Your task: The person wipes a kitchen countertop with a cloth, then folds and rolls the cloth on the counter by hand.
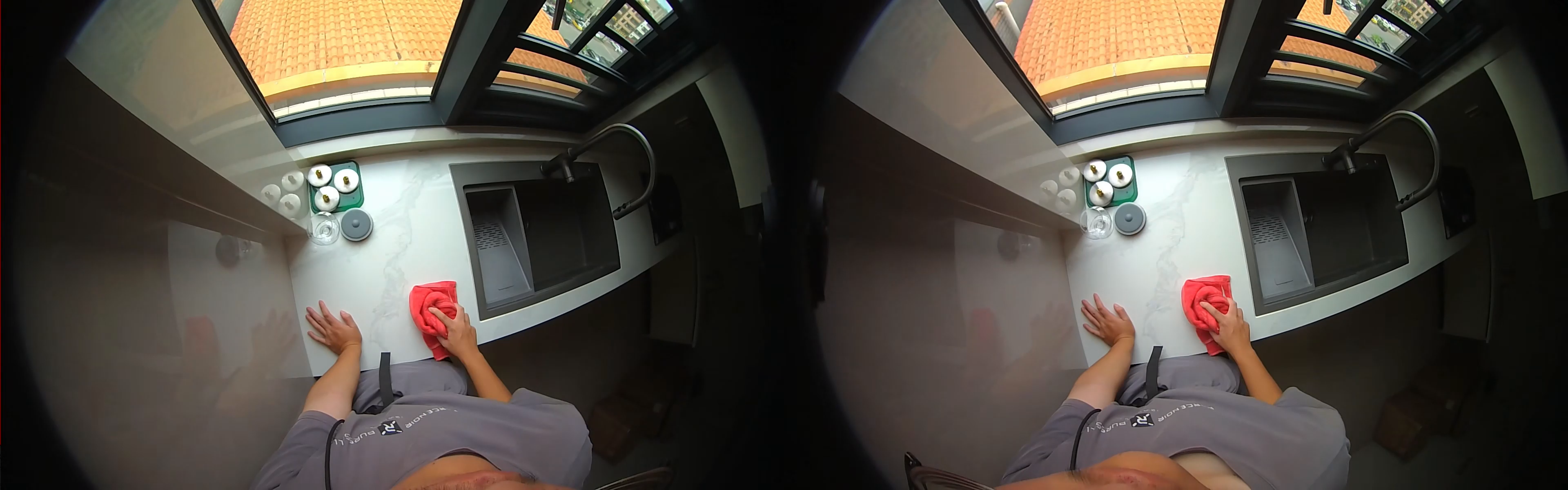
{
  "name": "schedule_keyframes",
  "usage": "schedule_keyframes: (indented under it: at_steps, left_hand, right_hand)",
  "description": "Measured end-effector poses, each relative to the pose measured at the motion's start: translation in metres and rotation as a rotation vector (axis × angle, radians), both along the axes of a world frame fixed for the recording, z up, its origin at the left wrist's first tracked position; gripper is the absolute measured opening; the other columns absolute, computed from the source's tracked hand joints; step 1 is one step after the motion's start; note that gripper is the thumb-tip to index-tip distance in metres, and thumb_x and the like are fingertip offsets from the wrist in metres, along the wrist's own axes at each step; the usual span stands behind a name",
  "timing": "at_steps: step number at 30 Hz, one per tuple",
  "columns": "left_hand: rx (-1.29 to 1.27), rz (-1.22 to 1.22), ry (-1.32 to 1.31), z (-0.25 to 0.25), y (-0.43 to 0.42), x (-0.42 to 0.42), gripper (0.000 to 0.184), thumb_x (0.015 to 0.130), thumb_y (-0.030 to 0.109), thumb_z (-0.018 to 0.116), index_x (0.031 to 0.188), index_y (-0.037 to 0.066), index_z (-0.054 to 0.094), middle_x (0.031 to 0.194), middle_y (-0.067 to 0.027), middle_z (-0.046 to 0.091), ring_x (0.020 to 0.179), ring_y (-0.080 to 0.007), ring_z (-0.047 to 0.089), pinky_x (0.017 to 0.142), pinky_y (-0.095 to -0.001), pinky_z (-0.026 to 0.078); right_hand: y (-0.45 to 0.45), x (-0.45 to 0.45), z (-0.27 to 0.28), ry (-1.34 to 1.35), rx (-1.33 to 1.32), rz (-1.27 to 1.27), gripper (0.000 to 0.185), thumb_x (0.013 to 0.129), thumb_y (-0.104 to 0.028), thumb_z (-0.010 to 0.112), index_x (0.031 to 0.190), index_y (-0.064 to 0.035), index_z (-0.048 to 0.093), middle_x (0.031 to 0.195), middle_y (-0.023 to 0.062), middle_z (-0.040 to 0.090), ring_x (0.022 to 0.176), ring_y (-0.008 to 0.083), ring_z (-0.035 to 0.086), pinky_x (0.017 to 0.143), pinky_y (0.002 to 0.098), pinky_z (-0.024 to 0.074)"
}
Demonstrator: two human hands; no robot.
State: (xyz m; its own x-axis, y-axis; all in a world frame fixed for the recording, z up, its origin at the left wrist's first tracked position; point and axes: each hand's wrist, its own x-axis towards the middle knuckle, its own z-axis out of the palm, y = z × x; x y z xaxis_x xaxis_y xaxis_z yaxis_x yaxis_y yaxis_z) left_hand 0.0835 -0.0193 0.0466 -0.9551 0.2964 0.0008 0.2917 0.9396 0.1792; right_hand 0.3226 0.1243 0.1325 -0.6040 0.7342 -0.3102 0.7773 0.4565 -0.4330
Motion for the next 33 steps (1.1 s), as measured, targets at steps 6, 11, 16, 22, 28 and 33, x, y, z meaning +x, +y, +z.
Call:
schedule_keyframes:
  at_steps: [6,11,16,22,28,33]
  left_hand:
    - [0.000,0.005,0.012,0.000,0.001,0.000,0.069,0.089,0.033,0.054,0.152,0.020,0.028,0.163,-0.0147,0.016,0.150,-0.0326,0.016,0.116,-0.0592,0.013]
    - [-0.003,0.001,0.012,-0.002,0.001,0.004,0.069,0.089,0.033,0.054,0.152,0.020,0.028,0.163,-0.0145,0.016,0.150,-0.0319,0.016,0.116,-0.0587,0.013]
    - [-0.020,0.007,0.022,-0.004,0.002,0.002,0.068,0.090,0.033,0.053,0.152,0.020,0.028,0.163,-0.0137,0.017,0.150,-0.0312,0.015,0.117,-0.0578,0.012]
    - [-0.015,0.017,0.012,-0.004,0.000,0.004,0.068,0.090,0.033,0.053,0.152,0.020,0.029,0.163,-0.0134,0.016,0.150,-0.0313,0.015,0.117,-0.0578,0.013]
    - [-0.018,0.010,0.020,-0.009,0.000,0.000,0.067,0.091,0.032,0.052,0.152,0.020,0.029,0.163,-0.0130,0.017,0.150,-0.0313,0.016,0.117,-0.0579,0.012]
    - [0.024,-0.027,-0.082,-0.005,-0.005,-0.003,0.091,0.082,0.047,0.065,0.155,0.020,0.018,0.164,-0.0166,0.008,0.151,-0.0348,0.007,0.115,-0.0615,0.007]
  right_hand:
    - [0.120,-0.063,-0.025,0.043,0.152,-0.233,0.088,0.072,-0.013,0.076,0.144,-0.0458,0.037,0.129,0.0181,0.040,0.113,0.0431,0.054,0.090,0.0489,0.0523]
    - [0.229,-0.152,-0.035,0.091,0.112,-0.295,0.088,0.074,-0.019,0.076,0.146,-0.0455,0.033,0.129,0.0201,0.041,0.116,0.0443,0.053,0.093,0.0486,0.0509]
    - [0.240,-0.181,-0.022,0.070,-0.021,-0.055,0.079,0.074,-0.023,0.070,0.144,-0.0429,0.039,0.127,0.0172,0.044,0.112,0.0387,0.059,0.092,0.0479,0.0518]
    - [0.157,-0.133,0.026,0.002,-0.431,0.163,0.061,0.074,-0.029,0.062,0.134,-0.0314,0.057,0.108,0.0126,0.071,0.102,0.0307,0.065,0.090,0.0387,0.0500]
    - [0.102,-0.061,0.045,-0.286,-0.212,0.093,0.065,0.078,-0.036,0.061,0.141,-0.0440,0.046,0.117,0.0227,0.058,0.102,0.0379,0.065,0.089,0.0459,0.0520]
    - [0.164,-0.076,0.029,-0.210,-0.085,-0.085,0.056,0.078,-0.030,0.061,0.134,-0.0366,0.057,0.110,0.0191,0.065,0.101,0.0375,0.065,0.088,0.0469,0.0518]
